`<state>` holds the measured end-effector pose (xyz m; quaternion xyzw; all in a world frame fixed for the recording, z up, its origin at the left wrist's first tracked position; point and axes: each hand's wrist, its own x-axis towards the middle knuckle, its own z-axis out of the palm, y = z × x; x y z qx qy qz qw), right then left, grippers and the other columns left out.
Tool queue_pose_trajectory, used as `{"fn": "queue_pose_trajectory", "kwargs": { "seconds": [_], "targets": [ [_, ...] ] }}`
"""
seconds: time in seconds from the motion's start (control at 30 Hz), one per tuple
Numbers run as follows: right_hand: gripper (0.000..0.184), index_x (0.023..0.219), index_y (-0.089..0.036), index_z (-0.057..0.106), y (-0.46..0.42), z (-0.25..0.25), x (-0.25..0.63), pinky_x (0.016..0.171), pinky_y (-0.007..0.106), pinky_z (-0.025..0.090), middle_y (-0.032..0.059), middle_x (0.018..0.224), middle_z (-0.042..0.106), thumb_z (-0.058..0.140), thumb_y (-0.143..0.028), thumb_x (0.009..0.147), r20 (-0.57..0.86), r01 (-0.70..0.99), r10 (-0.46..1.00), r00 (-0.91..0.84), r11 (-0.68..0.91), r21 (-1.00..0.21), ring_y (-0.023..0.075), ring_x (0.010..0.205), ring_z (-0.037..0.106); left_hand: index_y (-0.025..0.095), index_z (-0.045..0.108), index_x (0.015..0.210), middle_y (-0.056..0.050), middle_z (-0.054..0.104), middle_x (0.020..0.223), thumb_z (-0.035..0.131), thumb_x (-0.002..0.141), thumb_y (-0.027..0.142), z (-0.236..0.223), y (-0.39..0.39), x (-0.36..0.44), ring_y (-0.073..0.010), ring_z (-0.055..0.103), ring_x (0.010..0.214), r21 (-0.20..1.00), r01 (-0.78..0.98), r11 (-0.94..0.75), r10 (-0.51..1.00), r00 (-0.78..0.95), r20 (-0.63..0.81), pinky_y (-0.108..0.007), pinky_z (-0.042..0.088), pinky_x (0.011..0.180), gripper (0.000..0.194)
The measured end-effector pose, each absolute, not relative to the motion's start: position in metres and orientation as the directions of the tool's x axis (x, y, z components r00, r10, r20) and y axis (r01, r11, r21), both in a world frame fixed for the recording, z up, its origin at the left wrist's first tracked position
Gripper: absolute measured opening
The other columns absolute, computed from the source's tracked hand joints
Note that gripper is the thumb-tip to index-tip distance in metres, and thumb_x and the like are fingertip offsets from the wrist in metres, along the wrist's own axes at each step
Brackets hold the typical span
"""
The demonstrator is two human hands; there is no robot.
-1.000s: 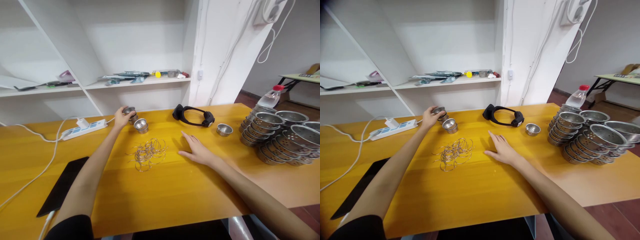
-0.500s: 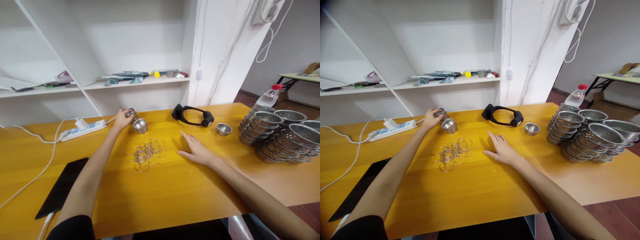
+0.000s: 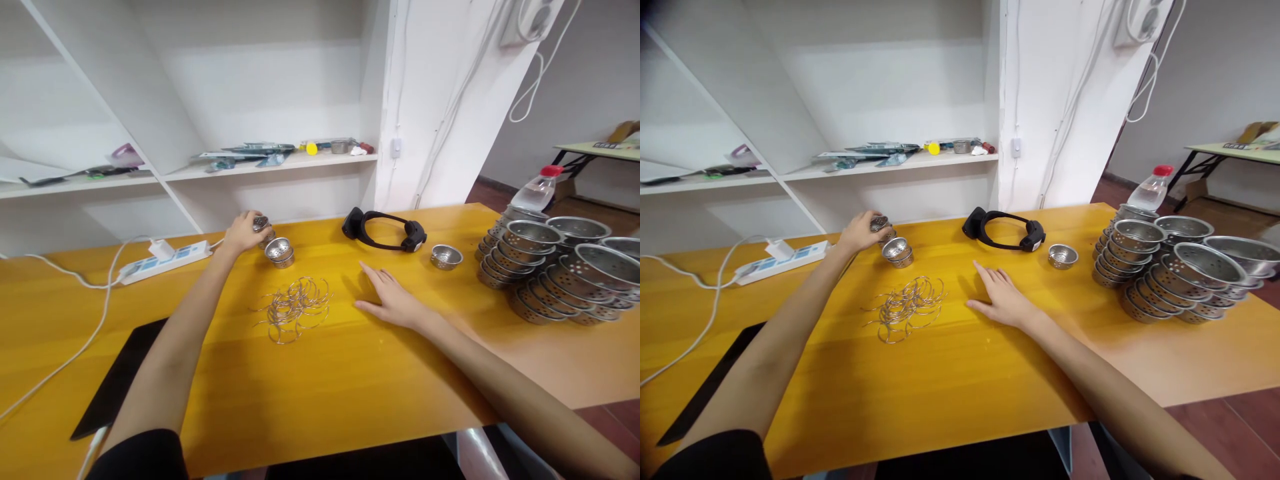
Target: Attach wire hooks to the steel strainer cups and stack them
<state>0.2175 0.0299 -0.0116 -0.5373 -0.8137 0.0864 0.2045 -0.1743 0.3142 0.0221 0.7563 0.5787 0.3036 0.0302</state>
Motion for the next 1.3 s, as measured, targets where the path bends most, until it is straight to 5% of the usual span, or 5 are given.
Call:
{"fn": "queue_pose_trajectory", "kwargs": {
  "seconds": [0.1, 0.3, 0.53, 0.73, 1.3],
  "targets": [
    [0.100, 0.175, -0.023, 0.004, 0.030, -0.012, 0.217, 0.122, 0.069, 0.040, 0.0240, 0.161, 0.049, 0.059, -0.062, 0.102, 0.240, 0.839, 0.908, -0.344, 0.412, -0.355, 0.0430, 0.150, 0.048, 0.019, 0.052, 0.148, -0.024, 0.062, 0.145, 0.078, 0.079, 0.064, 0.017, 0.310, -0.168, -0.0436, 0.060, 0.133, 0.470, 0.831, -0.298, 0.894, 0.070, 0.442, -0.056, 0.048, 0.113, 0.086],
    [0.100, 0.175, -0.026, 0.002, 0.030, -0.013, 0.218, 0.121, 0.070, 0.041, 0.0228, 0.160, 0.052, 0.059, -0.063, 0.102, 0.268, 0.828, 0.895, -0.357, 0.436, -0.352, 0.0431, 0.149, 0.050, 0.020, 0.069, 0.122, -0.016, 0.074, 0.123, 0.063, 0.091, 0.052, 0.009, 0.308, -0.161, -0.0345, 0.066, 0.122, 0.521, 0.792, -0.318, 0.874, 0.032, 0.485, -0.048, 0.047, 0.114, 0.044],
    [0.099, 0.175, -0.026, 0.003, 0.030, -0.014, 0.218, 0.122, 0.070, 0.040, 0.0219, 0.158, 0.053, 0.058, -0.065, 0.101, 0.274, 0.828, 0.894, -0.354, 0.436, -0.353, 0.0430, 0.147, 0.052, 0.017, 0.058, 0.141, -0.021, 0.054, 0.151, 0.065, 0.093, 0.053, 0.018, 0.288, -0.157, -0.0411, 0.048, 0.144, 0.463, 0.814, -0.350, 0.776, -0.024, 0.630, -0.055, 0.036, 0.123, 0.061],
    [0.096, 0.175, -0.025, 0.007, 0.030, -0.013, 0.217, 0.123, 0.069, 0.039, 0.0218, 0.163, 0.049, 0.057, -0.064, 0.102, 0.256, 0.832, 0.900, -0.354, 0.427, -0.353, 0.0430, 0.150, 0.048, 0.020, 0.064, 0.126, -0.014, 0.069, 0.123, 0.047, 0.105, 0.055, 0.021, 0.224, -0.140, -0.0307, 0.066, 0.116, 0.467, 0.748, -0.472, 0.770, 0.092, 0.632, -0.044, 0.050, 0.108, 0.044],
    [0.096, 0.175, -0.024, 0.005, 0.028, -0.013, 0.217, 0.125, 0.068, 0.037, 0.0225, 0.160, 0.052, 0.055, -0.063, 0.103, 0.272, 0.833, 0.892, -0.360, 0.439, -0.336, 0.0409, 0.150, 0.050, 0.025, 0.071, 0.120, -0.010, 0.077, 0.125, 0.078, 0.083, 0.048, 0.012, 0.210, -0.125, -0.0352, 0.068, 0.122, 0.461, 0.707, -0.537, 0.818, 0.302, 0.490, -0.048, 0.049, 0.112, 0.044]
  ]
}}
